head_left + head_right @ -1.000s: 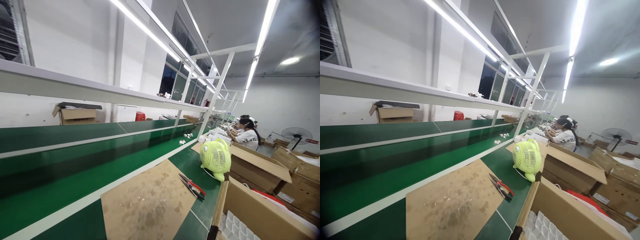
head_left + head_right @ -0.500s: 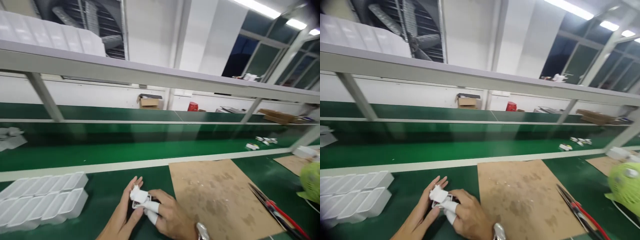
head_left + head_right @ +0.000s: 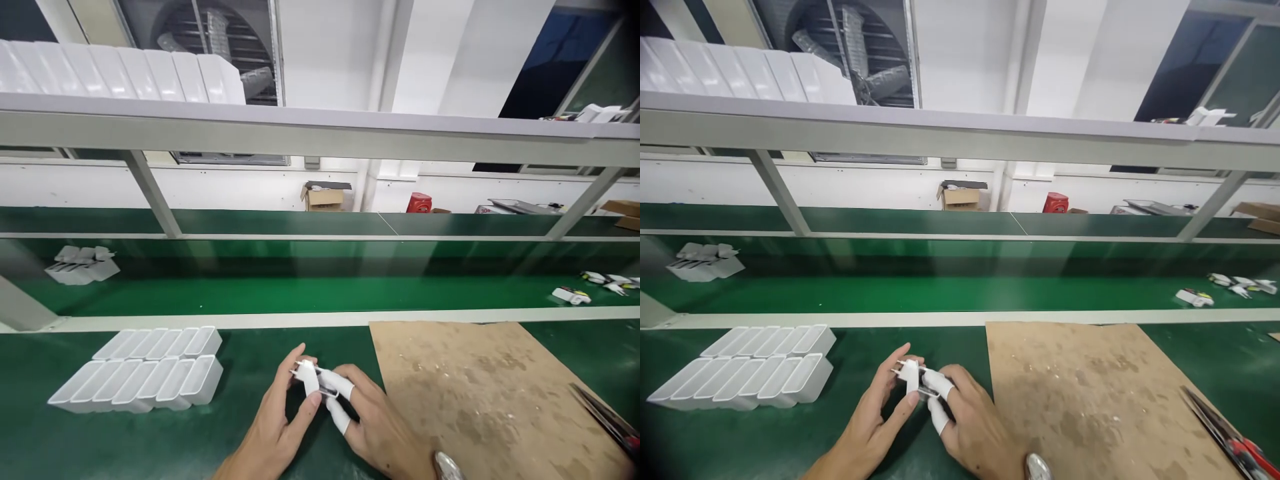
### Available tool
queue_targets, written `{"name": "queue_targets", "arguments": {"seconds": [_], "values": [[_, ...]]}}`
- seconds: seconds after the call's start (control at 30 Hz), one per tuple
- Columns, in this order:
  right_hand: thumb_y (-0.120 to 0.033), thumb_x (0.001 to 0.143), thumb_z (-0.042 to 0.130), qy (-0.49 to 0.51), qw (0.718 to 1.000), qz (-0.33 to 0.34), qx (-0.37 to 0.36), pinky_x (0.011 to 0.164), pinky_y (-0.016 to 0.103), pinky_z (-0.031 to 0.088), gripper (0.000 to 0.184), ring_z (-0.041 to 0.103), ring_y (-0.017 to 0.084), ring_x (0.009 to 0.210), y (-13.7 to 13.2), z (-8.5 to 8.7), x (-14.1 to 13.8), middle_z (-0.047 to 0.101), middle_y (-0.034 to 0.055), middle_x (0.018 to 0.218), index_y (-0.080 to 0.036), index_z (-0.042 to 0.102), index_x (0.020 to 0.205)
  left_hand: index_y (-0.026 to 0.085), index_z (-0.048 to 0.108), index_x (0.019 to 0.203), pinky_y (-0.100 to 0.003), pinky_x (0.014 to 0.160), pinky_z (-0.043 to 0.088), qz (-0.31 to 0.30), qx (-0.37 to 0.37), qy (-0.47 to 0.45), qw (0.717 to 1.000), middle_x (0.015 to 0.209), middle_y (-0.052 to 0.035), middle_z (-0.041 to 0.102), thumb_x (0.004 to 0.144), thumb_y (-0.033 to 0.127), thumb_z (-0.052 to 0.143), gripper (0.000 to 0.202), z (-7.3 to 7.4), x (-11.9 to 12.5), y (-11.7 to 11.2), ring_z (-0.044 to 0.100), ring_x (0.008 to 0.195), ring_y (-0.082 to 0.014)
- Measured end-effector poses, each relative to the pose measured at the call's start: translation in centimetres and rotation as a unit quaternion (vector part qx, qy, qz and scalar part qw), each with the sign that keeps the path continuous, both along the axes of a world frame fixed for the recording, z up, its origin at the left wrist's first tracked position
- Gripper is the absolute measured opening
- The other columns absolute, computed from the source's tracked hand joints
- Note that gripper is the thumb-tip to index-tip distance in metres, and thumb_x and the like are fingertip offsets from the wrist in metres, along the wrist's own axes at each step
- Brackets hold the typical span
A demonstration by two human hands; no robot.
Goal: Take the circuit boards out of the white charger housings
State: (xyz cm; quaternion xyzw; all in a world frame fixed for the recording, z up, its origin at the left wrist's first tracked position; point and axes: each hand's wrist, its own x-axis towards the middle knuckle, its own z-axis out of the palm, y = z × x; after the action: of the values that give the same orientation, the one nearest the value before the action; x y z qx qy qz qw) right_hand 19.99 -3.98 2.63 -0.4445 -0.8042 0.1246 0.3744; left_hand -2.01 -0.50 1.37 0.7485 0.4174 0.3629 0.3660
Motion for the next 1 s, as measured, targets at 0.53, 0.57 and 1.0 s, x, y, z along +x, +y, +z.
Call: {"name": "queue_targets", "arguments": {"seconds": [0.53, 0.57, 1.0], "values": [[-0.023, 0.092, 0.066, 0.252, 0.948, 0.012, -0.192, 0.090, 0.039, 0.054, 0.030, 0.062, 0.022, 0.096, 0.4, 0.2, -0.3, 0.065, 0.0074, 0.112, -0.025, 0.071, 0.121, 0.037, 0.017, 0.166, -0.053, 0.111, 0.056, -0.039, 0.035, -0.047, 0.998, 0.151, -0.0139, 0.058, 0.099, 0.041, 0.071, 0.087, 0.2, -0.1, 0.2, 0.066, 0.132, -0.0327], [-0.028, 0.088, 0.073, 0.353, 0.900, 0.017, -0.255, 0.091, 0.038, 0.053, 0.031, 0.064, 0.022, 0.096, 0.5, 0.2, -0.5, 0.067, 0.0071, 0.111, -0.024, 0.072, 0.118, 0.039, 0.015, 0.167, -0.054, 0.111, 0.057, -0.034, 0.063, -0.049, 0.996, 0.153, -0.0137, 0.056, 0.093, 0.041, 0.078, 0.097, 0.3, 0.2, -0.1, 0.065, 0.133, -0.0338], [-0.065, 0.072, 0.084, 0.585, 0.662, 0.041, -0.466, 0.077, 0.043, 0.056, 0.066, 0.075, 0.029, 0.076, -0.5, 1.0, -2.4, 0.080, 0.0124, 0.086, -0.013, 0.067, 0.109, 0.038, 0.030, 0.163, -0.048, 0.100, 0.063, 0.036, 0.242, -0.034, 0.969, 0.133, -0.0095, 0.074, 0.092, 0.050, 0.079, 0.087, 1.1, 1.7, -1.0, 0.073, 0.119, -0.0307]]}}
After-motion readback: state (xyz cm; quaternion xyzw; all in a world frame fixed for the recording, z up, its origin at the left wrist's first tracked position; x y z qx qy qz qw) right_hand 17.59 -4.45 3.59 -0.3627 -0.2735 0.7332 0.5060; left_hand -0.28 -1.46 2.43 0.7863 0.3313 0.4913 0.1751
